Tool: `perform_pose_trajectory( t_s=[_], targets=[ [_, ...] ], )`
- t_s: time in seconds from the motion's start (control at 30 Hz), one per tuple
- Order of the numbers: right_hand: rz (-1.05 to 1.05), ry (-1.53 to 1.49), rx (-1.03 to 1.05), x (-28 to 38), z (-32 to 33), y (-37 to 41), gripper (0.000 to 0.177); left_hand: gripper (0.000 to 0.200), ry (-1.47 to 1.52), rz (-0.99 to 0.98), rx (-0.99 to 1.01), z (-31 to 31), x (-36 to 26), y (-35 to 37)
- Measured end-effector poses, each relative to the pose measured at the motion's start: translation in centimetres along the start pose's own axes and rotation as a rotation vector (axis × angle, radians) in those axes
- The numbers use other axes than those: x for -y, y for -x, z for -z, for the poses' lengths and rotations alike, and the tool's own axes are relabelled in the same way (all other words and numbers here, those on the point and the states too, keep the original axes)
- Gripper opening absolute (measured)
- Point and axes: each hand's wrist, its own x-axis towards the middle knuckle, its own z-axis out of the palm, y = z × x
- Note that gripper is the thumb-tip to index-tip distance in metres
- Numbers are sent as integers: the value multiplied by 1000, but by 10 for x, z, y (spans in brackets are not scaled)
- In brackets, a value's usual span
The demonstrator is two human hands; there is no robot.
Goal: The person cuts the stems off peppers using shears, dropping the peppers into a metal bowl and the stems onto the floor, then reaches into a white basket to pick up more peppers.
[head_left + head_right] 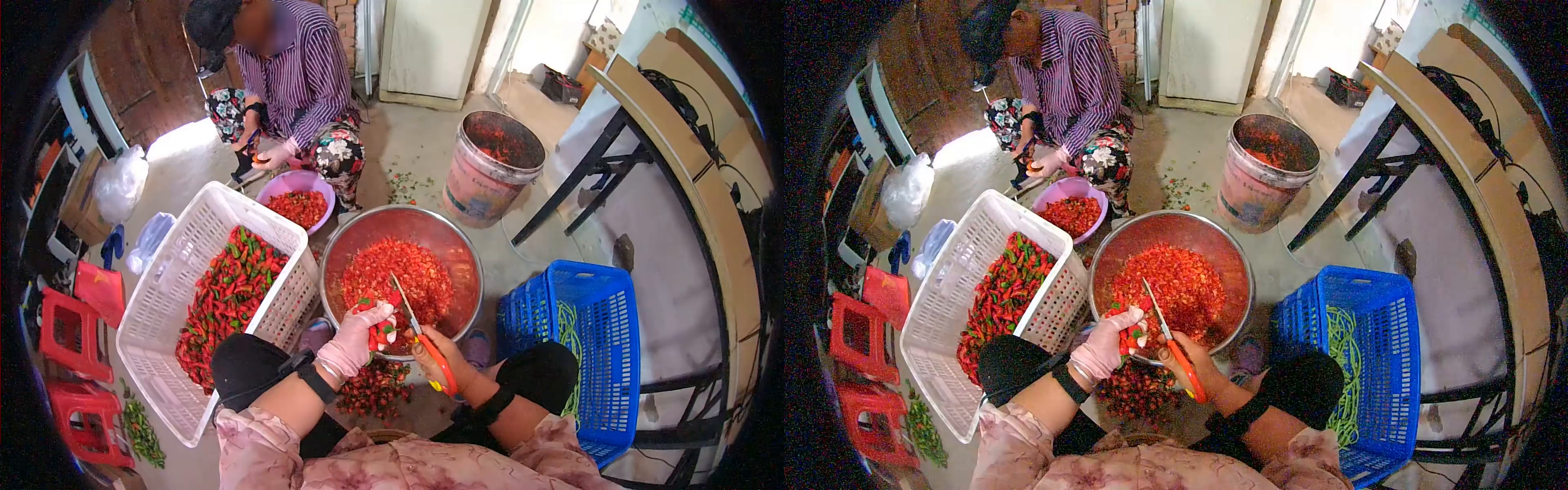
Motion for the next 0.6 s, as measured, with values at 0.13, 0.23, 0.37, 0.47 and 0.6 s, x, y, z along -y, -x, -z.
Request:
perform_pose_trajectory(
  t_s=[0.13, 0.23, 0.37, 0.47, 0.6],
  targets=[
    [-114, -72, -42, -3, 5, 1, 40, 12, -32, 3, -33, 8, 2, -5],
    [-27, -36, -51, -17, 8, 0, 41, 12, -58, -52, -88, -1, 0, -2],
    [104, 98, -6, -12, 9, 1, 38, 14, -99, -90, -139, -6, 4, -4],
    [23, 101, -28, -18, 10, 1, 34, 15, -139, -71, -149, -5, 2, -5],
    [-207, 89, -7, 6, 14, 7, 31, 13, -168, -119, -174, -3, 3, -6]
  ],
)
